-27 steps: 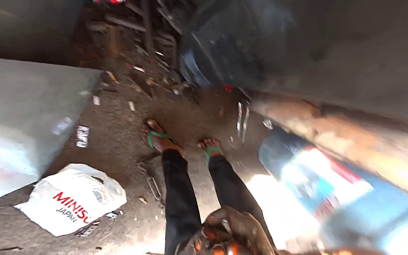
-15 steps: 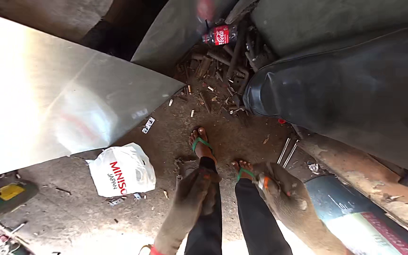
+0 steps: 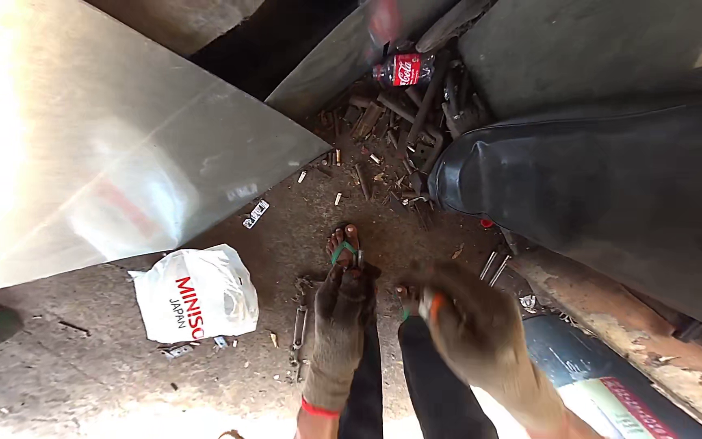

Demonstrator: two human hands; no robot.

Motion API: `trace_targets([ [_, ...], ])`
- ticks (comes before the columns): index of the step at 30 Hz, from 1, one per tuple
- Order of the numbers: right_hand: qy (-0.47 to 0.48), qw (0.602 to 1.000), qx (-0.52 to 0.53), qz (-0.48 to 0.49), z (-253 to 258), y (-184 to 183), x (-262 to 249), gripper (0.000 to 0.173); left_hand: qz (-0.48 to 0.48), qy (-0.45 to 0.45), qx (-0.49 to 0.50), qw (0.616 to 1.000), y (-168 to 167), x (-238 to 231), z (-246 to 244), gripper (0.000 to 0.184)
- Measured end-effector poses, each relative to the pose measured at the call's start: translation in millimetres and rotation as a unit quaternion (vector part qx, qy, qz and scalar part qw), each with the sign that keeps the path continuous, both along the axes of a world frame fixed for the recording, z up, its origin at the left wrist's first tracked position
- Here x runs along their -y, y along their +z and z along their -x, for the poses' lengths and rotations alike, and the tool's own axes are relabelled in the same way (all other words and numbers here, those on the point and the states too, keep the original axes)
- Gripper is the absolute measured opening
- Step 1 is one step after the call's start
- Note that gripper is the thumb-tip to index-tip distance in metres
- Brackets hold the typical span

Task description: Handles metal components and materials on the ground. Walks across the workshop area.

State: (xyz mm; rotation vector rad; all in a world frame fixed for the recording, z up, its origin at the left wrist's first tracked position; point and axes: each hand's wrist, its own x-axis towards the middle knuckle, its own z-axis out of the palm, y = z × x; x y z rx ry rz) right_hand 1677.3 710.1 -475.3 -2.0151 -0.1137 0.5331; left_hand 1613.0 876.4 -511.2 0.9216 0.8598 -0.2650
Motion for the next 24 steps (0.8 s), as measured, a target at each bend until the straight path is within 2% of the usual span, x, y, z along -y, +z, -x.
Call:
trace_targets([
  [1,-0.007,1.0,0.009,0.021,-14.2,-24.8,0.6,0.026,0.024,0.031,-0.024,0.999,11.9,7.3,0.6,0.032],
  [3,0.021,0.99,0.024,0.136,-35.0,-89.0,-6.6,0.027,0.064,0.086,-0.097,0.989,37.6,36.5,12.1,0.033],
  [5,0.095,0.959,-0.052,0.262,-60.4,-145.7,-28.3,0.042,0.078,0.084,-0.182,0.977,54.8,67.7,30.4,0.035],
  [7,0.124,0.935,-0.076,0.323,-98.2,-197.9,-52.9,0.06,0.093,0.062,-0.226,0.968,51.1,85.8,47.9,0.036],
  [9,0.091,0.931,-0.054,0.348,-136.3,-238.2,-69.3,0.077,0.1,0.046,-0.255,0.961,42.8,88.2,56.4,0.035],
  [11,0.037,0.929,-0.037,0.366,-165.6,-263.0,-75.6,0.09,0.101,0.034,-0.273,0.956,40.6,82.0,51.1,0.031],
  [12,0.021,0.926,-0.042,0.374,-170.9,-268.2,-77.3,0.093,0.101,0.038,-0.272,0.956,42.1,77.8,45.7,0.03],
  [13,0.017,0.926,-0.046,0.375,-168.5,-267.3,-78.3,0.089,0.103,0.046,-0.265,0.957,45.0,74.9,40.0,0.03],
  [17,0.109,0.918,-0.055,0.378,-160.6,-221.6,-76.1,0.04,0.135,0.067,-0.224,0.963,49.6,78.8,18.4,0.031],
  [19,0.153,0.919,-0.098,0.348,-170.0,-213.6,-69.2,0.026,0.147,0.056,-0.235,0.959,50.6,82.8,13.3,0.032],
  [21,0.169,0.915,-0.155,0.333,-180.1,-218.1,-63.3,0.025,0.149,0.044,-0.247,0.956,49.1,85.4,8.3,0.033],
  [24,0.115,0.901,-0.165,0.384,-187.6,-235.4,-65.4,0.029,0.153,0.039,-0.238,0.958,47.5,80.8,5.3,0.034],
])
